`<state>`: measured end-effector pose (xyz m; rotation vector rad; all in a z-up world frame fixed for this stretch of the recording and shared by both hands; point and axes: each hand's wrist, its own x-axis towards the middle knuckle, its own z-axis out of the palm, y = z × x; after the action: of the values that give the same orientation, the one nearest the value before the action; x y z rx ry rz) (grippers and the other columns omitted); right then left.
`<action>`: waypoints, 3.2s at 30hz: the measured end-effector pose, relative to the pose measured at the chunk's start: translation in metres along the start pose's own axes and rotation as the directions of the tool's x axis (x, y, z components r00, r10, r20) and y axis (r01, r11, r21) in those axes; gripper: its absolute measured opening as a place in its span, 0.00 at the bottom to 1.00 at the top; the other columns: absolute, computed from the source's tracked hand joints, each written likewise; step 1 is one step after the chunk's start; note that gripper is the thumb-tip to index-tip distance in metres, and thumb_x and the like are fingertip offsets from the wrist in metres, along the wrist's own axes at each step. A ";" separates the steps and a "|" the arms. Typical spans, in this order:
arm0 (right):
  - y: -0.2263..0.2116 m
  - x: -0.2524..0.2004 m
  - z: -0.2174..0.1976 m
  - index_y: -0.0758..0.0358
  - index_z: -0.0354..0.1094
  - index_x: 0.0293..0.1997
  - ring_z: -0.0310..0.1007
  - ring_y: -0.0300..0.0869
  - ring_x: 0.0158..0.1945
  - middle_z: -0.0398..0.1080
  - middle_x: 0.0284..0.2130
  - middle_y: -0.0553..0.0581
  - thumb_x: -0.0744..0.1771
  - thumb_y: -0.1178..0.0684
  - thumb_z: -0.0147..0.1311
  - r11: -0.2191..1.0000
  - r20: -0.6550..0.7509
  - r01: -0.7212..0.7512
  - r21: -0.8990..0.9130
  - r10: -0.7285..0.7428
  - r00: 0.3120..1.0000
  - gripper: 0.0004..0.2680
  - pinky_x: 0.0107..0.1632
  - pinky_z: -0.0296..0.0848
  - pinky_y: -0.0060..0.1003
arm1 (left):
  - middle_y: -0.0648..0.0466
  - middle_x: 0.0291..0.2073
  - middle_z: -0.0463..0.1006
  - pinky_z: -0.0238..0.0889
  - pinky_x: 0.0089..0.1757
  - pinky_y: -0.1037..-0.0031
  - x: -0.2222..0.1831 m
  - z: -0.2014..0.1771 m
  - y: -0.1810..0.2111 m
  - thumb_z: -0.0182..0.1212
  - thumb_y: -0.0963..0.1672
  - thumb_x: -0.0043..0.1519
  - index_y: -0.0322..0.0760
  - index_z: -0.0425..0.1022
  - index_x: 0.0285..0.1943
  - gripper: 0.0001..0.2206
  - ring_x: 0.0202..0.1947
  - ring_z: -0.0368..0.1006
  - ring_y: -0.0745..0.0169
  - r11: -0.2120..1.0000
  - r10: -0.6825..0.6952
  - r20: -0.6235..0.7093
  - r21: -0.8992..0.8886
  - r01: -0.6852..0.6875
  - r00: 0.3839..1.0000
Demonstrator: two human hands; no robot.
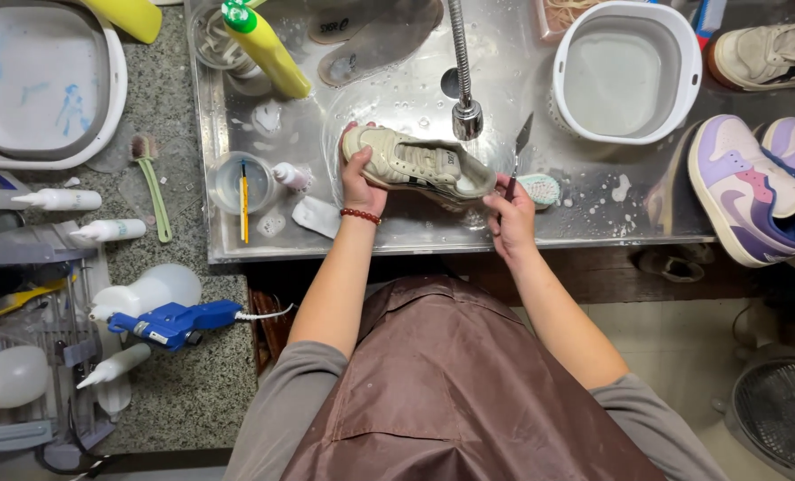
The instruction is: Cleaning a pair of sneakers using a brush and soap in a sink.
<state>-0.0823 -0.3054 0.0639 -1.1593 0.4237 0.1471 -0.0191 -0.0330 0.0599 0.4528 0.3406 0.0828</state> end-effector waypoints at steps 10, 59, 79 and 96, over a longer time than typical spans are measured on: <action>-0.010 0.035 0.039 0.60 0.67 0.56 0.77 0.29 0.36 0.75 0.40 0.45 0.66 0.54 0.53 0.960 -0.095 -0.205 -0.191 0.190 0.977 0.13 0.20 0.52 0.25 | 0.44 0.59 0.71 0.61 0.64 0.59 -0.050 0.029 0.059 0.65 0.39 0.55 0.36 0.63 0.66 0.28 0.60 0.67 0.50 0.922 0.268 0.249 0.213 -0.323 0.931; -0.002 0.088 0.067 0.65 0.71 0.41 0.52 0.34 0.16 0.58 0.19 0.51 0.72 0.50 0.42 0.941 0.030 -0.174 -0.289 0.191 0.981 0.12 0.19 0.52 0.31 | 0.44 0.65 0.65 0.57 0.66 0.62 -0.070 0.015 0.074 0.69 0.44 0.56 0.39 0.59 0.67 0.30 0.64 0.63 0.51 0.621 0.254 0.438 0.610 -0.493 0.862; 0.014 0.121 0.167 0.73 0.74 0.51 0.73 0.38 0.31 0.76 0.34 0.58 0.69 0.50 0.56 0.746 0.169 0.025 -0.666 0.118 0.979 0.13 0.35 0.72 0.33 | 0.45 0.65 0.65 0.60 0.63 0.63 -0.105 -0.014 0.098 0.71 0.46 0.55 0.37 0.60 0.67 0.32 0.64 0.65 0.50 0.369 0.251 0.447 0.776 -0.512 0.859; -0.072 0.223 0.240 0.51 0.32 0.81 0.67 0.58 0.65 0.65 0.65 0.65 0.64 0.50 0.58 0.364 -0.012 0.074 -0.928 -0.228 0.974 0.37 0.67 0.64 0.45 | 0.43 0.65 0.66 0.58 0.64 0.61 -0.115 -0.017 0.103 0.75 0.46 0.53 0.38 0.59 0.67 0.35 0.65 0.64 0.47 0.302 0.286 0.426 0.810 -0.503 0.858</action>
<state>0.2040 -0.1386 0.1162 -2.3779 0.3392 0.1415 -0.1334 0.0492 0.1261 1.6767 0.0106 0.3545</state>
